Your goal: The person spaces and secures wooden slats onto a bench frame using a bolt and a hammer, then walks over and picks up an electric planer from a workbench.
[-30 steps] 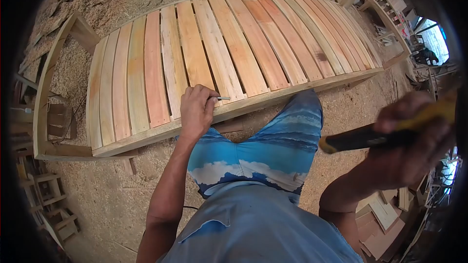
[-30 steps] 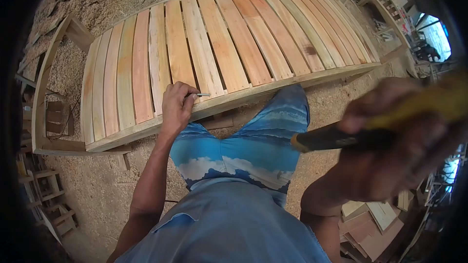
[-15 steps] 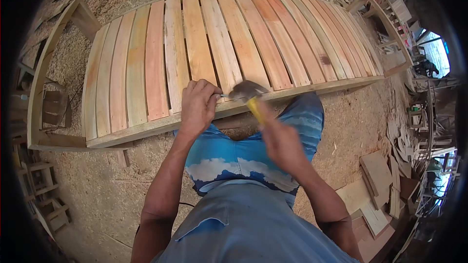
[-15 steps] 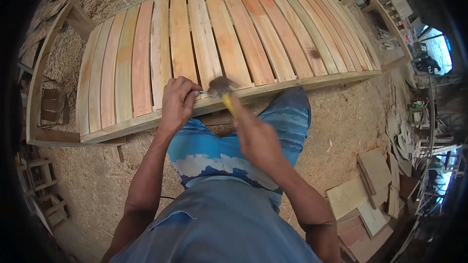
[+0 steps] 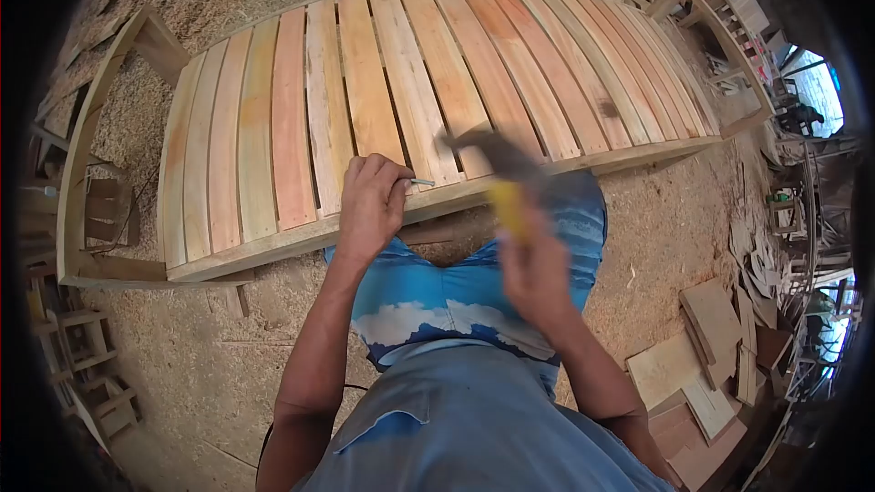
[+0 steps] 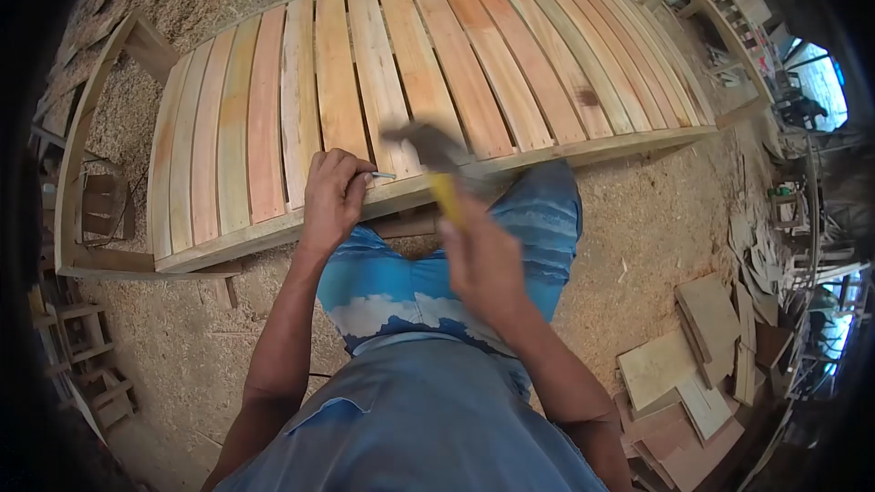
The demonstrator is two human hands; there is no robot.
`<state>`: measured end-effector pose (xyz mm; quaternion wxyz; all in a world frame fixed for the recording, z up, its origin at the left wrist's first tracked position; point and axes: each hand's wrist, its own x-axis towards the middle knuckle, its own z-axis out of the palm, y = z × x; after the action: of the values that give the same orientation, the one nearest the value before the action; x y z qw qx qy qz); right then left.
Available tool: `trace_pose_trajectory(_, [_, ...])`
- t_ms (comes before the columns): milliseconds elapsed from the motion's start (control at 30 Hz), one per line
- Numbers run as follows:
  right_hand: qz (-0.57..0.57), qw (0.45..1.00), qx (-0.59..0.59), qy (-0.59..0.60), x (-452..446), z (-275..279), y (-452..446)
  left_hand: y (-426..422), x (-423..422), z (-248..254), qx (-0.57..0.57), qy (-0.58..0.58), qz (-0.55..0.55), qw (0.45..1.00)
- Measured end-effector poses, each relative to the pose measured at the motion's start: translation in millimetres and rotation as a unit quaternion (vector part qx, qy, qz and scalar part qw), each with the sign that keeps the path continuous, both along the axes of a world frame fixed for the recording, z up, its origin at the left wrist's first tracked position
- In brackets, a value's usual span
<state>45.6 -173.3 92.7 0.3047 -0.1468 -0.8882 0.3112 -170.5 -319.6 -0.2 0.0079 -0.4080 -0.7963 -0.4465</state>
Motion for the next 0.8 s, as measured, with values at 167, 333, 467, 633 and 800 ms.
trace_pose_trajectory(167, [-0.016,0.968,-0.206,-0.142,7.2,9.5,-3.4,-3.8,7.2,5.7,-0.031,0.002,0.006,0.999])
trace_pose_trajectory(333, [-0.06,0.981,-0.164,0.079,28.1,82.7,12.5,11.9,23.8,36.0,-0.008,0.147,0.029,0.989])
trace_pose_trajectory(467, [-0.069,0.981,-0.112,0.142,16.3,48.8,20.1,43.4,23.8,20.5,0.057,-0.014,0.107,0.993])
trace_pose_trajectory(633, [-0.05,0.974,-0.084,-0.202,21.6,-20.2,25.0,66.6,16.9,-2.3,0.054,-0.034,0.085,0.994])
trace_pose_trajectory(800, [-0.117,0.975,-0.174,-0.075,17.6,54.2,26.1,63.6,24.4,-2.6,-0.008,-0.01,0.013,1.0])
